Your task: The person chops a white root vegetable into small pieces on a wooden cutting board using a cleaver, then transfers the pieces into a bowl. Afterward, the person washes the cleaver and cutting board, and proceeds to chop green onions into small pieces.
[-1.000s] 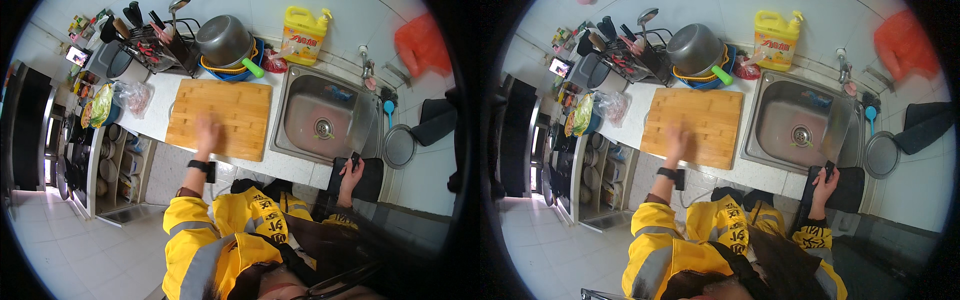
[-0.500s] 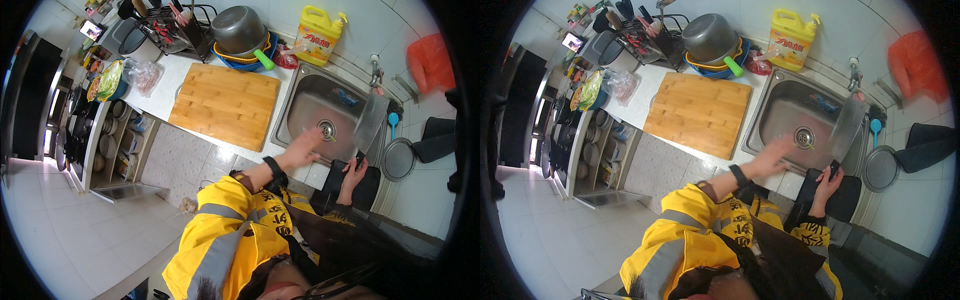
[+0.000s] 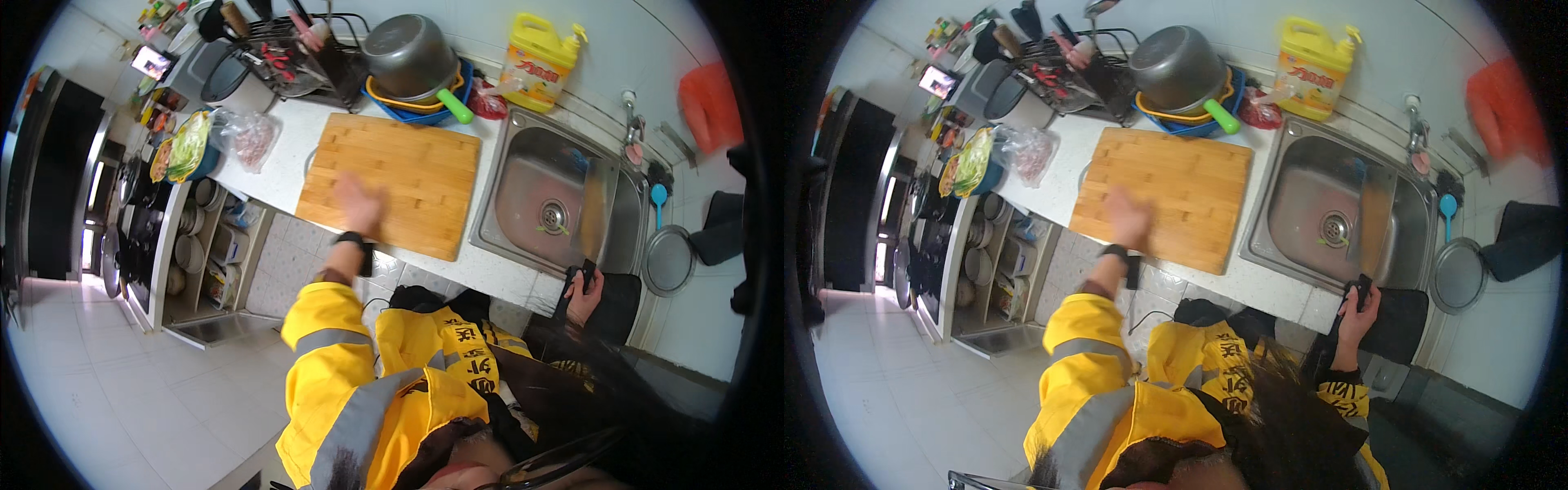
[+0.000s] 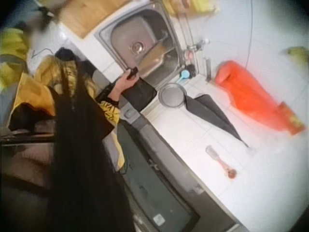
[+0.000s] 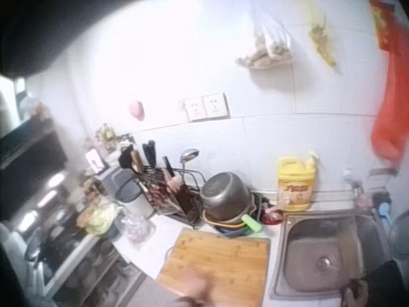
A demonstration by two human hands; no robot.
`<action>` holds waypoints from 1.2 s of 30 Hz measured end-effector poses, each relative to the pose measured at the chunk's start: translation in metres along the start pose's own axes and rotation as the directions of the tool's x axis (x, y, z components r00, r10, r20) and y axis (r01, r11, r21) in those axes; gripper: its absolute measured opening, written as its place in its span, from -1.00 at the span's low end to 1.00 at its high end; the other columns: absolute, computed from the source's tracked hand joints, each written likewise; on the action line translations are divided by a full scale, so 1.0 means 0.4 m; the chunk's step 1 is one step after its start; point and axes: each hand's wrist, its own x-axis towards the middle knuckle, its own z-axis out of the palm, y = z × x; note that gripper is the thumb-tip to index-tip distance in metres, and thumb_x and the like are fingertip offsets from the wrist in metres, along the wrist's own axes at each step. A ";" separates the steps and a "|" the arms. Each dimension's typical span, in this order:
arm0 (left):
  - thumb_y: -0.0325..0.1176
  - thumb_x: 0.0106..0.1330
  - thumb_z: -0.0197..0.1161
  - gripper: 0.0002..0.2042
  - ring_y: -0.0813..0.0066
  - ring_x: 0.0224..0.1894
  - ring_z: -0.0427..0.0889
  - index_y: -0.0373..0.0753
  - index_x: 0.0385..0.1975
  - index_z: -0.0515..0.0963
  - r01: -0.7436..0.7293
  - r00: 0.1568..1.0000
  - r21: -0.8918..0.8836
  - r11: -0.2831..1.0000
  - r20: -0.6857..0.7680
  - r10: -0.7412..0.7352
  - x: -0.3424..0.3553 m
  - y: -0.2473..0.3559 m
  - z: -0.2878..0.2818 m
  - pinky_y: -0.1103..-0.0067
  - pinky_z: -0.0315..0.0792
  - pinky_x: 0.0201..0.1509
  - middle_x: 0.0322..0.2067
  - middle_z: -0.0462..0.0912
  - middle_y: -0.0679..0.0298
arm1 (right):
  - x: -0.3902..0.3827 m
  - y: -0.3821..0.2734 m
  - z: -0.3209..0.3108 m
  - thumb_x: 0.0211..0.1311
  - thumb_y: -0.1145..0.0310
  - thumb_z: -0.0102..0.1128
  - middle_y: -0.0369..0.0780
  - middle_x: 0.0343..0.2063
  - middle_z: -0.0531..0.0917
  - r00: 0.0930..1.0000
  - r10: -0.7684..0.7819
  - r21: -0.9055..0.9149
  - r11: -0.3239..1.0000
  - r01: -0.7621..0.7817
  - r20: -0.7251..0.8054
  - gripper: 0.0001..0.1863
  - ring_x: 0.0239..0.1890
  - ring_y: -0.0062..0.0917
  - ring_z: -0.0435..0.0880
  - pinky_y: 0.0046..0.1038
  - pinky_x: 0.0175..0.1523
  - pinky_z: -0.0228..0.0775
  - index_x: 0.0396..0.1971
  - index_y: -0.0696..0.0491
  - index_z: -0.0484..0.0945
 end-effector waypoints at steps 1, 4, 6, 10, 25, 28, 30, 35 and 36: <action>-0.10 0.21 0.01 -0.39 0.00 0.28 0.04 -0.43 0.15 0.15 -0.388 0.921 -0.029 0.921 -0.037 0.387 -0.052 0.097 0.032 0.29 -0.08 0.33 0.21 0.09 -0.15 | 0.001 -0.004 0.014 0.20 0.47 0.09 -0.30 -0.51 0.48 1.000 0.006 -0.021 1.000 -0.006 -0.002 -0.67 -0.71 -0.76 0.31 -0.67 -0.63 0.15 -0.05 0.17 0.31; -0.14 0.17 0.11 -0.39 0.00 0.28 0.05 -0.24 0.21 0.15 -0.483 0.405 -0.701 0.524 0.352 0.844 -0.240 0.431 0.101 0.26 -0.07 0.34 0.21 0.14 -0.05 | 0.019 -0.032 0.046 0.20 0.46 0.09 -0.27 -0.45 0.49 0.997 -0.057 -0.102 0.993 0.052 -0.053 -0.64 -0.69 -0.77 0.28 -0.69 -0.62 0.12 -0.01 0.17 0.31; -0.20 0.19 0.15 -0.41 0.06 0.28 0.08 -0.23 0.21 0.15 -0.627 0.238 -0.744 0.232 0.101 0.966 -0.301 0.516 0.085 0.27 -0.03 0.33 0.21 0.16 -0.02 | 0.042 -0.063 0.052 0.21 0.46 0.09 -0.26 -0.40 0.50 0.989 -0.117 -0.182 0.978 0.100 -0.086 -0.63 -0.62 -0.73 0.35 -0.68 -0.53 0.22 0.01 0.16 0.30; -0.14 0.35 -0.07 -0.53 0.21 0.25 0.20 -0.26 0.19 0.21 -0.142 0.431 -0.937 0.318 0.231 0.872 -0.238 0.417 -0.037 0.31 0.04 0.32 0.21 0.21 0.05 | 0.045 -0.124 0.095 0.15 0.49 0.12 -0.20 -0.21 0.55 0.914 -0.395 -0.399 0.826 0.398 0.095 -0.66 -0.24 -0.51 0.54 -0.49 -0.15 0.37 -0.05 0.16 0.40; 0.06 0.35 -0.20 -0.39 0.09 0.26 0.18 -0.40 0.15 0.20 0.588 0.717 -0.779 -0.219 0.376 0.587 -0.017 0.153 -0.396 0.27 0.09 0.32 0.21 0.19 -0.02 | -0.120 0.015 0.671 -0.08 0.39 0.20 -0.22 -0.44 0.46 0.653 -0.326 -0.423 0.553 0.718 0.684 -0.66 -0.33 -0.30 0.46 -0.29 -0.25 0.28 -0.20 -0.04 0.53; -0.06 0.35 -0.13 -0.54 0.13 0.18 0.30 -0.34 0.02 0.34 0.593 0.670 -0.799 -0.100 0.422 0.611 -0.002 0.309 -0.339 0.27 0.20 0.24 0.12 0.33 0.01 | -0.063 -0.001 0.596 -0.02 0.27 0.20 -0.21 -0.37 0.50 0.663 -0.365 -0.321 0.660 0.679 0.653 -0.74 -0.23 -0.32 0.47 -0.29 -0.09 0.23 -0.27 -0.02 0.56; -0.12 0.35 -0.08 -0.63 0.16 0.09 0.41 -0.31 -0.09 0.42 0.552 0.693 -0.834 -0.009 0.453 0.561 -0.004 0.417 -0.291 0.30 0.28 0.18 0.01 0.45 0.04 | 0.019 -0.036 0.492 0.03 0.19 0.18 -0.18 -0.34 0.54 0.730 -0.246 -0.306 0.789 0.533 0.638 -0.74 -0.18 -0.29 0.48 -0.28 -0.05 0.24 -0.31 0.02 0.58; -0.15 0.33 0.00 -0.75 0.44 -0.41 0.52 -0.19 -0.43 0.46 0.623 0.633 -0.776 0.097 0.573 0.520 -0.010 0.816 -0.068 0.51 0.43 -0.29 -0.46 0.57 0.26 | 0.457 -0.177 0.134 0.10 0.12 0.14 -0.08 -0.25 0.53 0.897 -0.350 -0.402 0.806 0.435 0.269 -0.61 -0.17 -0.15 0.51 -0.22 -0.10 0.36 -0.17 0.07 0.45; -0.12 0.32 0.00 -0.73 0.54 -0.54 0.43 -0.14 -0.51 0.44 0.632 0.641 -0.765 0.123 0.606 0.472 -0.024 0.898 -0.016 0.60 0.32 -0.46 -0.57 0.52 0.34 | 0.540 -0.204 0.090 0.12 0.12 0.13 -0.07 -0.22 0.53 0.923 -0.314 -0.505 0.772 0.386 0.224 -0.58 -0.13 -0.16 0.51 -0.27 -0.06 0.35 -0.10 0.09 0.42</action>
